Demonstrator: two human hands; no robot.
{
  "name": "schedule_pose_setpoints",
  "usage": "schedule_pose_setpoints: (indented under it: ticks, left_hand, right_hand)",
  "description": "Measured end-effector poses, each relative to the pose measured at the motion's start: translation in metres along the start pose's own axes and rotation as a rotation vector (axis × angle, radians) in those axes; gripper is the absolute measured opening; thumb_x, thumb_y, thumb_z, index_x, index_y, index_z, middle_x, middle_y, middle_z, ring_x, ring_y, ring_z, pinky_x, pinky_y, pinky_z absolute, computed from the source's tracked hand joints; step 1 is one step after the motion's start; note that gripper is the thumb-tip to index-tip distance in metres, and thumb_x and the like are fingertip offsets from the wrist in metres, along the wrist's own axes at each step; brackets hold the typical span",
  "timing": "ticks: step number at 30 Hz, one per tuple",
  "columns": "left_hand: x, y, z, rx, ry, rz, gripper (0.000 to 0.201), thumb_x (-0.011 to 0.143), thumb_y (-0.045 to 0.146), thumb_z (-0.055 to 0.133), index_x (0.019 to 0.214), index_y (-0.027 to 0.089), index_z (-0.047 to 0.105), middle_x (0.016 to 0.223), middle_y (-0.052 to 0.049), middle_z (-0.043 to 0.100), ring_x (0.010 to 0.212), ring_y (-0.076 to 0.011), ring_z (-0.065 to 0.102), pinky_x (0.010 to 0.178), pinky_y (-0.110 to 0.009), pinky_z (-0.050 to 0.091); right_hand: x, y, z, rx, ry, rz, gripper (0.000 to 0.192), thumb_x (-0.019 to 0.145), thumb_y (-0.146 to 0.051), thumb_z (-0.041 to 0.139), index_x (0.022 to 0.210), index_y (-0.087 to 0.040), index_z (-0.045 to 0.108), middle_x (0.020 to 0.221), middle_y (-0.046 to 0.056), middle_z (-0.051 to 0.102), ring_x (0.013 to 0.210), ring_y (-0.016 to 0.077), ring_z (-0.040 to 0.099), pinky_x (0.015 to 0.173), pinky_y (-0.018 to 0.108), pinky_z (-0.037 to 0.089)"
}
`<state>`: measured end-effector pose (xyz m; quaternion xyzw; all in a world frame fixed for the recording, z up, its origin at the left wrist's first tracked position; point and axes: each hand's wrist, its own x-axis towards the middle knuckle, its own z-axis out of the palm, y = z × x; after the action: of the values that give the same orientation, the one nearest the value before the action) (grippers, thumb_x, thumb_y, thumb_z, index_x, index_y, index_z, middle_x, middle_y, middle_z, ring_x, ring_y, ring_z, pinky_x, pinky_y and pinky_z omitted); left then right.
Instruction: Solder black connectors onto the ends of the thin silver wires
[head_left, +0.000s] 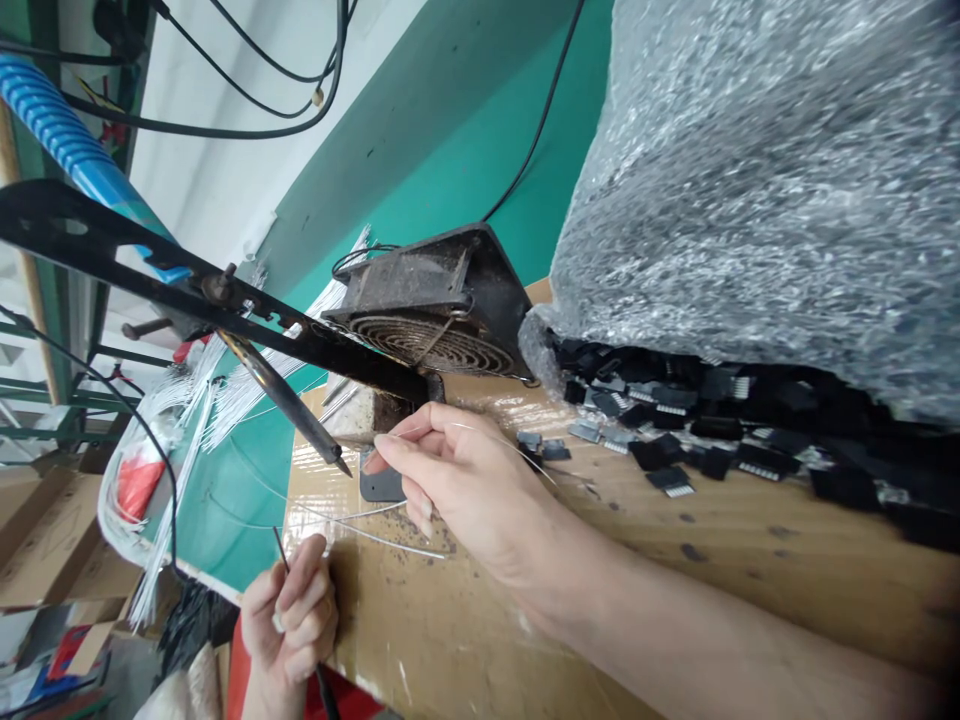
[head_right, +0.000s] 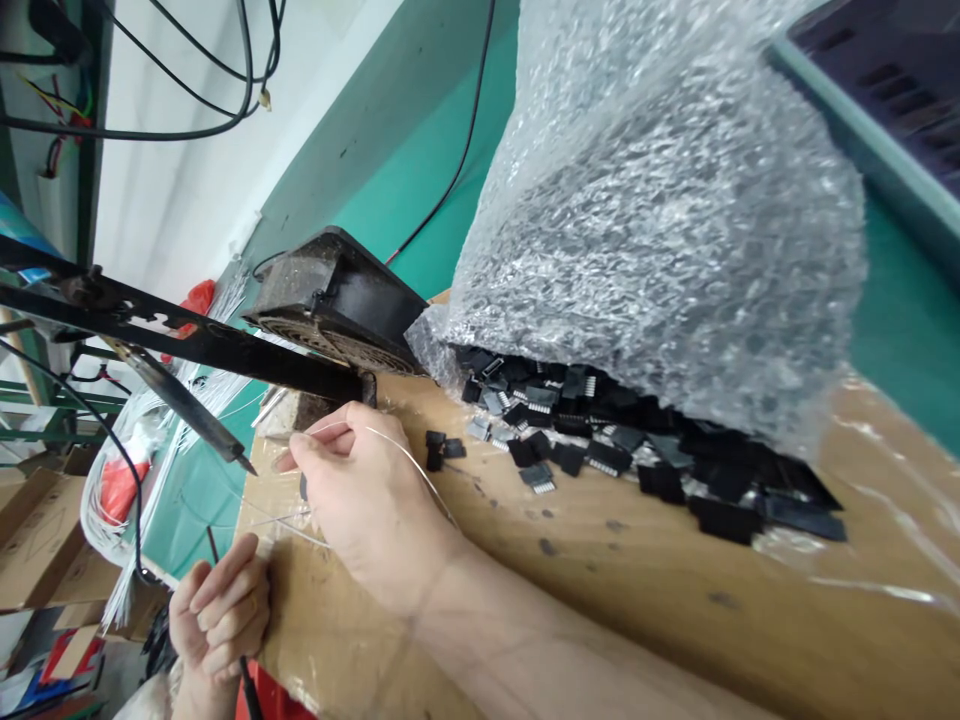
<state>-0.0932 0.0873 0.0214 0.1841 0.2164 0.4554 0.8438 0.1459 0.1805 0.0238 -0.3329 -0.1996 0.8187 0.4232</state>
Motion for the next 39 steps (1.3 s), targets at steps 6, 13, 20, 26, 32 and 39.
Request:
schedule_pose_setpoints:
  ticks: [6, 13, 20, 26, 32, 39]
  left_hand:
    - [0.002, 0.0, 0.001, -0.02, -0.004, -0.002, 0.047, 0.105, 0.018, 0.054, 0.069, 0.022, 0.024, 0.054, 0.013, 0.023, 0.032, 0.0015, 0.008, 0.029, -0.005, 0.018]
    - [0.001, 0.0, 0.001, -0.048, -0.022, 0.007, 0.047, 0.106, 0.017, 0.052, 0.069, 0.022, 0.023, 0.055, 0.013, 0.024, 0.033, 0.0018, 0.009, 0.028, -0.005, 0.017]
    - [-0.004, 0.0, -0.007, -0.067, -0.033, 0.03, 0.043, 0.106, 0.019, 0.049, 0.071, 0.022, 0.025, 0.057, 0.012, 0.026, 0.033, 0.002, 0.009, 0.028, -0.004, 0.017]
    - [-0.005, 0.0, -0.009, -0.087, -0.036, 0.035, 0.043, 0.106, 0.019, 0.049, 0.071, 0.023, 0.024, 0.058, 0.011, 0.027, 0.034, 0.0021, 0.011, 0.028, -0.004, 0.018]
    - [-0.006, 0.0, -0.008, -0.105, -0.037, 0.028, 0.045, 0.106, 0.019, 0.05, 0.07, 0.023, 0.023, 0.058, 0.011, 0.027, 0.034, 0.0022, 0.011, 0.028, -0.005, 0.017]
    - [-0.004, 0.0, -0.006, -0.105, -0.035, 0.028, 0.047, 0.105, 0.019, 0.051, 0.069, 0.023, 0.022, 0.058, 0.011, 0.027, 0.035, 0.0023, 0.011, 0.029, -0.005, 0.018]
  right_hand:
    - [-0.001, -0.005, 0.001, -0.031, 0.009, 0.054, 0.024, 0.095, -0.016, 0.065, 0.072, -0.019, 0.061, 0.04, -0.009, 0.047, 0.04, 0.0089, 0.04, 0.045, 0.025, 0.029]
    - [0.001, -0.004, 0.003, -0.038, -0.002, 0.064, 0.026, 0.096, -0.014, 0.063, 0.071, -0.018, 0.063, 0.042, -0.01, 0.046, 0.041, 0.0079, 0.041, 0.043, 0.022, 0.031]
    - [0.001, -0.006, 0.002, -0.02, 0.005, 0.083, 0.026, 0.096, -0.014, 0.063, 0.071, -0.018, 0.061, 0.041, -0.01, 0.046, 0.04, 0.0078, 0.04, 0.042, 0.021, 0.03]
    - [0.002, -0.004, 0.002, -0.037, 0.011, 0.067, 0.023, 0.095, -0.014, 0.063, 0.073, -0.02, 0.059, 0.038, -0.011, 0.046, 0.04, 0.0087, 0.04, 0.043, 0.022, 0.029]
    - [0.001, -0.003, 0.002, -0.03, 0.006, 0.066, 0.023, 0.097, -0.015, 0.064, 0.075, -0.02, 0.059, 0.038, -0.011, 0.047, 0.041, 0.0088, 0.04, 0.045, 0.022, 0.031]
    - [0.002, -0.002, 0.001, -0.058, 0.002, 0.062, 0.024, 0.097, -0.015, 0.063, 0.074, -0.02, 0.06, 0.036, -0.011, 0.046, 0.04, 0.0092, 0.039, 0.044, 0.023, 0.03]
